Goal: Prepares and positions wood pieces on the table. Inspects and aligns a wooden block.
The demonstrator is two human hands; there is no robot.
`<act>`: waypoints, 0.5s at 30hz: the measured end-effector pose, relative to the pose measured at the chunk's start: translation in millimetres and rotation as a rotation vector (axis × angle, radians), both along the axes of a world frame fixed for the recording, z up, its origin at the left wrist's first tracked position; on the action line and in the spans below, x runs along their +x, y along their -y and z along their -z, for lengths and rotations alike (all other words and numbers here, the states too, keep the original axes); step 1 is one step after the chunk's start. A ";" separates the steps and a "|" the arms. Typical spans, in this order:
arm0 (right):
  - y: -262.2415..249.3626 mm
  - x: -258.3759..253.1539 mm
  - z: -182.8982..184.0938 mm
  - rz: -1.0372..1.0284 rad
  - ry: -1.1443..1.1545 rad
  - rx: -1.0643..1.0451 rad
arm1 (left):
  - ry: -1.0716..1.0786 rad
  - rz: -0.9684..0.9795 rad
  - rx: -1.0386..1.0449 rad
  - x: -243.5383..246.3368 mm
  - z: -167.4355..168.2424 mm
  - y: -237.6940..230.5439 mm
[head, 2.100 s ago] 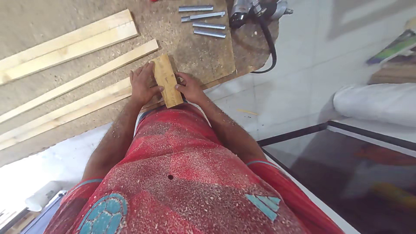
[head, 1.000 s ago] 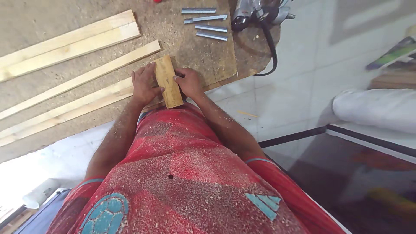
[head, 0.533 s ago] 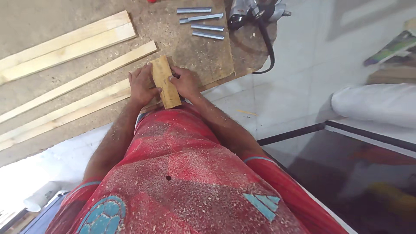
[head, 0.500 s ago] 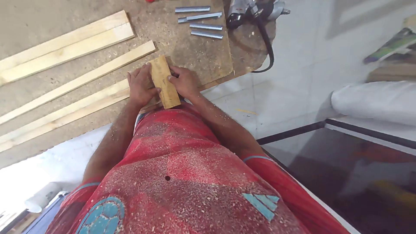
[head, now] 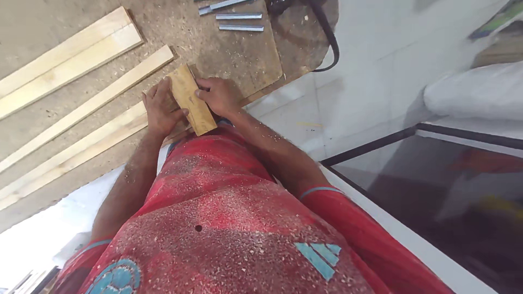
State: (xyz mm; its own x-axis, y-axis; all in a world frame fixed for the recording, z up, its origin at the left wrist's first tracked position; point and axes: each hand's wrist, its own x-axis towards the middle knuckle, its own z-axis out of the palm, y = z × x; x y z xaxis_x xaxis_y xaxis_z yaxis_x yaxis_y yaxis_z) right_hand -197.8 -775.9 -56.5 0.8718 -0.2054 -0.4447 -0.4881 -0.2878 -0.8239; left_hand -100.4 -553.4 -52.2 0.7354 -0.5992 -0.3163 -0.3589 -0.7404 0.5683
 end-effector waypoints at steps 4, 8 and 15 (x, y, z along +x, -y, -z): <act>-4.6 2.5 0.1 0.111 -0.036 0.060 | -0.001 0.002 -0.005 1.2 1.0 -0.7; -4.2 5.6 -4.6 0.137 -0.109 0.090 | 0.005 0.015 0.051 -1.8 -8.6 4.1; -1.0 7.7 -13.7 0.098 -0.193 0.013 | 0.119 0.124 0.350 -22.4 -56.2 52.3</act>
State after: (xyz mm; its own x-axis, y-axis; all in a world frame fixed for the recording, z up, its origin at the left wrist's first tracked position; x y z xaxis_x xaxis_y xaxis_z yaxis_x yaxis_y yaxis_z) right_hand -190.2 -774.9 -42.9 0.7462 -0.2780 -0.6049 -0.6625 -0.2211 -0.7157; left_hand -122.7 -605.8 4.1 0.7081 -0.5569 -0.4342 -0.5062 -0.8290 0.2378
